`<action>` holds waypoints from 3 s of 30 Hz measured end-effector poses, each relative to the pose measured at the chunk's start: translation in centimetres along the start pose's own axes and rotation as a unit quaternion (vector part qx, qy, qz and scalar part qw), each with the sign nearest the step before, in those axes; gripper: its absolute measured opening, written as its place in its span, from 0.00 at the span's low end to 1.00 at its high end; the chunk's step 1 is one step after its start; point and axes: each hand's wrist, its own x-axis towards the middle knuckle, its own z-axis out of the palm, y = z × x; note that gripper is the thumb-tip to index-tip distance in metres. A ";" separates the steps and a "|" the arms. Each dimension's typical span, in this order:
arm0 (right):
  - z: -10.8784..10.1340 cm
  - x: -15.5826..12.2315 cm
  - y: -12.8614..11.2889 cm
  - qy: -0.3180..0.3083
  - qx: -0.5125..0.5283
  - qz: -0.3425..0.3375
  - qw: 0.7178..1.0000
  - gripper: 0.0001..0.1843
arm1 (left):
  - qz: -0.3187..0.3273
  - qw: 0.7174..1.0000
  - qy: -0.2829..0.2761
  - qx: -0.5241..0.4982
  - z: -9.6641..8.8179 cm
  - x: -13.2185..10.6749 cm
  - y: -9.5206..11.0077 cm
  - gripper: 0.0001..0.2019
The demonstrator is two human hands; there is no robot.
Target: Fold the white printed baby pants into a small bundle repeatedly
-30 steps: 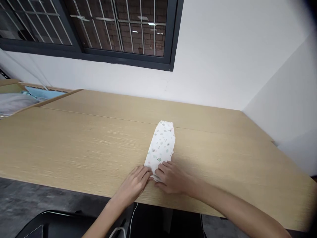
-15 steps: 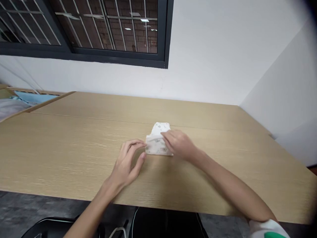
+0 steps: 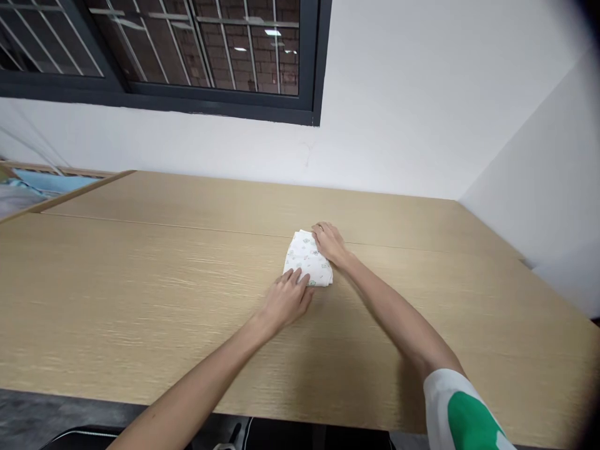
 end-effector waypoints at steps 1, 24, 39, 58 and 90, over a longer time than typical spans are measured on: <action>-0.1 -0.5 -0.8 0.006 0.007 -0.019 1.000 0.22 | 0.002 1.000 0.001 -0.004 0.3 -0.3 0.0 0.18; 2.8 -3.1 -2.6 -0.182 0.024 -0.198 0.963 0.33 | -0.001 1.000 0.003 -0.012 2.1 -1.3 0.7 0.30; 2.2 -1.9 0.3 -0.088 0.003 -0.112 0.990 0.32 | -0.002 0.993 -0.027 -0.115 0.4 -0.8 -3.0 0.20; -7.9 -3.6 -6.1 -0.295 0.037 -0.069 0.952 0.11 | -0.076 0.945 0.213 -0.237 -2.1 0.2 -5.3 0.14; -1.0 -3.2 -3.6 -0.126 0.131 -0.087 0.980 0.33 | -0.022 0.994 0.025 -0.103 2.5 5.3 -3.8 0.34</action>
